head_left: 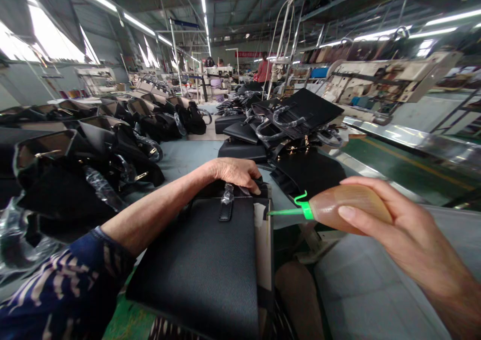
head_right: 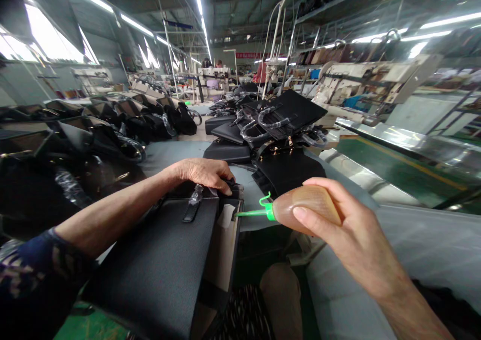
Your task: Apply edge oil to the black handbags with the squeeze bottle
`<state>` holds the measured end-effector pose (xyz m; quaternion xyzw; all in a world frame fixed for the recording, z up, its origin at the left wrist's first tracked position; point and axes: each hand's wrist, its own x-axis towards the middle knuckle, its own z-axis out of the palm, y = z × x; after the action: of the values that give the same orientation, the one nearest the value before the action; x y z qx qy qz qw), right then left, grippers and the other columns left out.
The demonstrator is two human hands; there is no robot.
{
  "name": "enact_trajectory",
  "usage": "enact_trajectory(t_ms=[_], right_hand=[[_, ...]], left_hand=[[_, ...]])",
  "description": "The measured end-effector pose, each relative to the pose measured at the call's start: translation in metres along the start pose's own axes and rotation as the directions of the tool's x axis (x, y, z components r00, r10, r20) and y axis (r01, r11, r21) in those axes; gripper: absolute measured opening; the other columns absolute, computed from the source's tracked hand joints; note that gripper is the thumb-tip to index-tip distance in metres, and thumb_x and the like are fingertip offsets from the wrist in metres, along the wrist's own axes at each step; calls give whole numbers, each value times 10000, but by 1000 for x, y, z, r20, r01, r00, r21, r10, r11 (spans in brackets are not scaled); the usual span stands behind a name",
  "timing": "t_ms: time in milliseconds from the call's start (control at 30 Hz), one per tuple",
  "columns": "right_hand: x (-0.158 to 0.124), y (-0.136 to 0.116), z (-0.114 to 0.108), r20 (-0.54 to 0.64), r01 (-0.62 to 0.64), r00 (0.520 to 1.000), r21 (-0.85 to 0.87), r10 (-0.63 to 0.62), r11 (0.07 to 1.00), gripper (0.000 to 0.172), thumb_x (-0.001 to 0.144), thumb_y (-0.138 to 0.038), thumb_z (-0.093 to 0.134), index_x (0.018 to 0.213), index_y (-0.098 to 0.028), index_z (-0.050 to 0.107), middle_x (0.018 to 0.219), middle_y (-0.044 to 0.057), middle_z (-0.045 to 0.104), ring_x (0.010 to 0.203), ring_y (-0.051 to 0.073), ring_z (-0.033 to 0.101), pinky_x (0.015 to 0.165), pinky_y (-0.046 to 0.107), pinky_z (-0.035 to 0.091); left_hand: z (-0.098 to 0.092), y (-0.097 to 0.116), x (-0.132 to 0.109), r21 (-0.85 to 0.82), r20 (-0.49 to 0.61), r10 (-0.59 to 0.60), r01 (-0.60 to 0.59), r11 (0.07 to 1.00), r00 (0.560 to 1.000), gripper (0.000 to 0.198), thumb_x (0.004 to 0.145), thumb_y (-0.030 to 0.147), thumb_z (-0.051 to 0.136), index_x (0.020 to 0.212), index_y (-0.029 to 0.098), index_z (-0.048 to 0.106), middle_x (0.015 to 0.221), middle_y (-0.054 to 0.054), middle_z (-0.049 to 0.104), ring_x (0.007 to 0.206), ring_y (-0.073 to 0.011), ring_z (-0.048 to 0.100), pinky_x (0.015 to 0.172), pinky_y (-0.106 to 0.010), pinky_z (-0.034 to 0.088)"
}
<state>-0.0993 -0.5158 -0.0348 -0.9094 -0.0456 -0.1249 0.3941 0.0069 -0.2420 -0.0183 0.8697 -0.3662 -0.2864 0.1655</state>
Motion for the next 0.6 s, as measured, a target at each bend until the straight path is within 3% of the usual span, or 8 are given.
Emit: enact_trajectory(t_ms=[300, 600], right_hand=[[11, -5, 5, -69, 27, 997, 25, -25, 999, 437, 702, -555, 622, 1004, -239, 601, 897, 9, 651, 809, 235, 602, 687, 320, 481], [8, 4, 3, -32, 21, 999, 32, -20, 999, 436, 710, -560, 623, 1013, -246, 597, 918, 14, 662, 840, 248, 615, 698, 323, 491]], left_hand=[[0, 1, 1, 3, -3, 2, -2, 1000, 1000, 241, 749, 374, 562, 686, 141, 560, 566, 36, 497, 530, -90, 454, 464, -208, 301], [-7, 4, -3, 56, -40, -7, 10, 998, 999, 232, 767, 347, 551, 677, 135, 573, 563, 32, 499, 529, -90, 450, 484, -219, 296]])
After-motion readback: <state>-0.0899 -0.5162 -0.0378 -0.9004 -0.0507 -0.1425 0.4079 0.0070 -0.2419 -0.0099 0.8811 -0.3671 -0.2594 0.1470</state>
